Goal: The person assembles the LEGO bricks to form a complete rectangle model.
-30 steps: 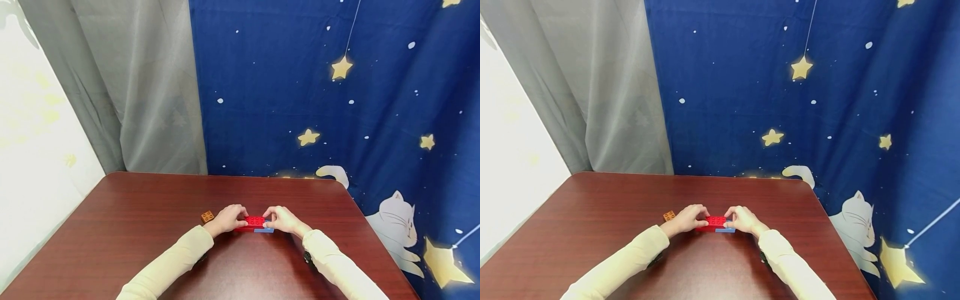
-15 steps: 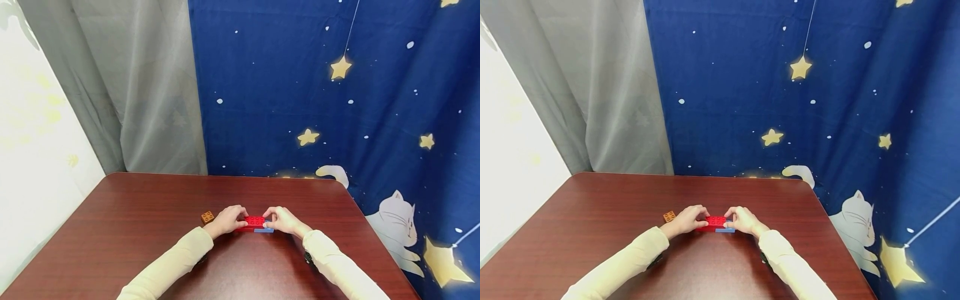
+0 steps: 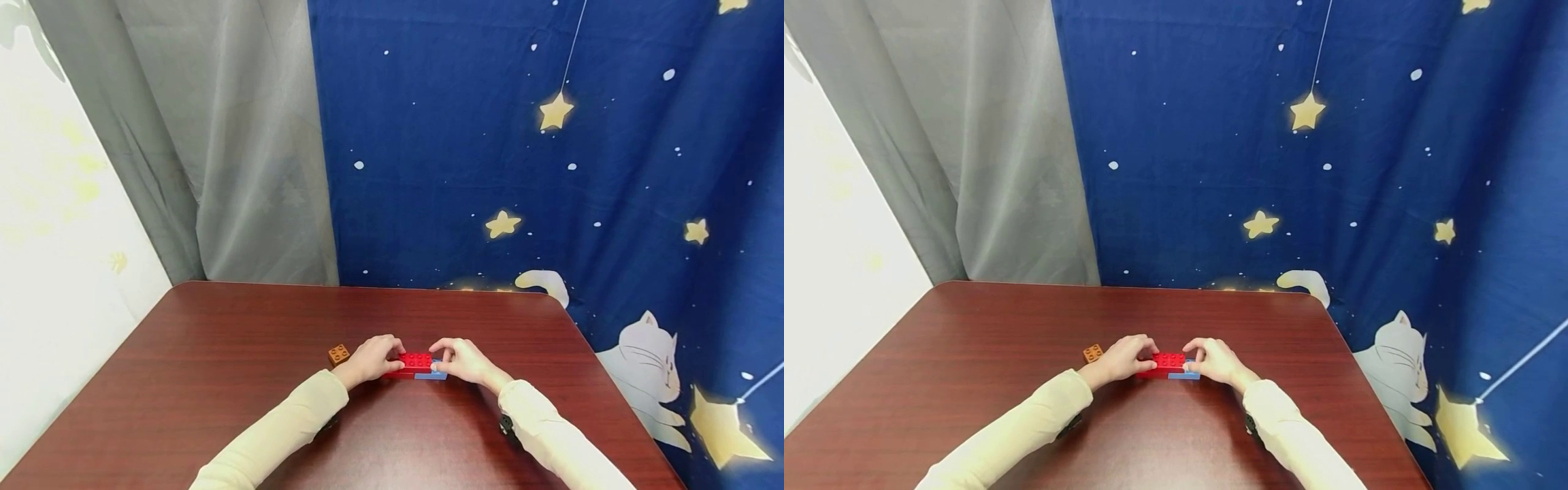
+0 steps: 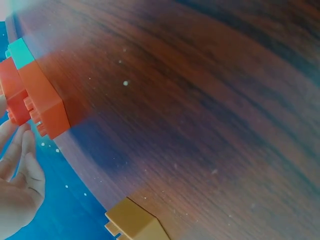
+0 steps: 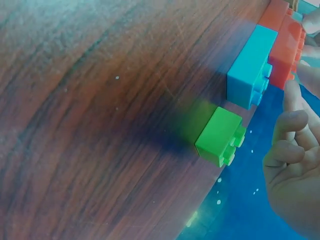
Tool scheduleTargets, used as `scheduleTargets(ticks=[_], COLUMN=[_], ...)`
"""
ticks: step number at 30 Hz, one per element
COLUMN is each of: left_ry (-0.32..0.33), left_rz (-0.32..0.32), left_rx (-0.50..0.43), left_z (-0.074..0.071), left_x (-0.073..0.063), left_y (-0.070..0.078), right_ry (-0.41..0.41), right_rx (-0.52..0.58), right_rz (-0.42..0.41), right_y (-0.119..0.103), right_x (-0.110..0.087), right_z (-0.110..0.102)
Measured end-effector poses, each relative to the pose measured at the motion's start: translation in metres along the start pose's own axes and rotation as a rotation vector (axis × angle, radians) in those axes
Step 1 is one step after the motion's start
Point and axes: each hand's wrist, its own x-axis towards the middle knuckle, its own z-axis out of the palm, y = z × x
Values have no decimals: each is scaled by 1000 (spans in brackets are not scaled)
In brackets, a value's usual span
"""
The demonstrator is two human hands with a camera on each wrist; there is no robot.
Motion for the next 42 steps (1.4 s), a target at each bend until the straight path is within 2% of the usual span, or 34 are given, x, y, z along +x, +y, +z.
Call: scheduleTargets(ticks=[6,13,23,34,42], left_ry=[-8,1,0,-14,-17], left_rz=[3,10,13,8,6], left_rx=[-3,-19,-41,-72,-82], left_z=[0,0,0,0,0], left_x=[-1,-2,-3,-3,-4], left_y=[0,-1,-3,-3,-2], right_ry=[70,129,195,211,183], right_rx=[43,17,-6,-42,-43], right_rz=[-7,49,24,-38,-48], right_y=[4,13,34,47,52], right_x=[-5,-11,-21,-25,-25], right_z=[-3,-10,-16,-13,-8])
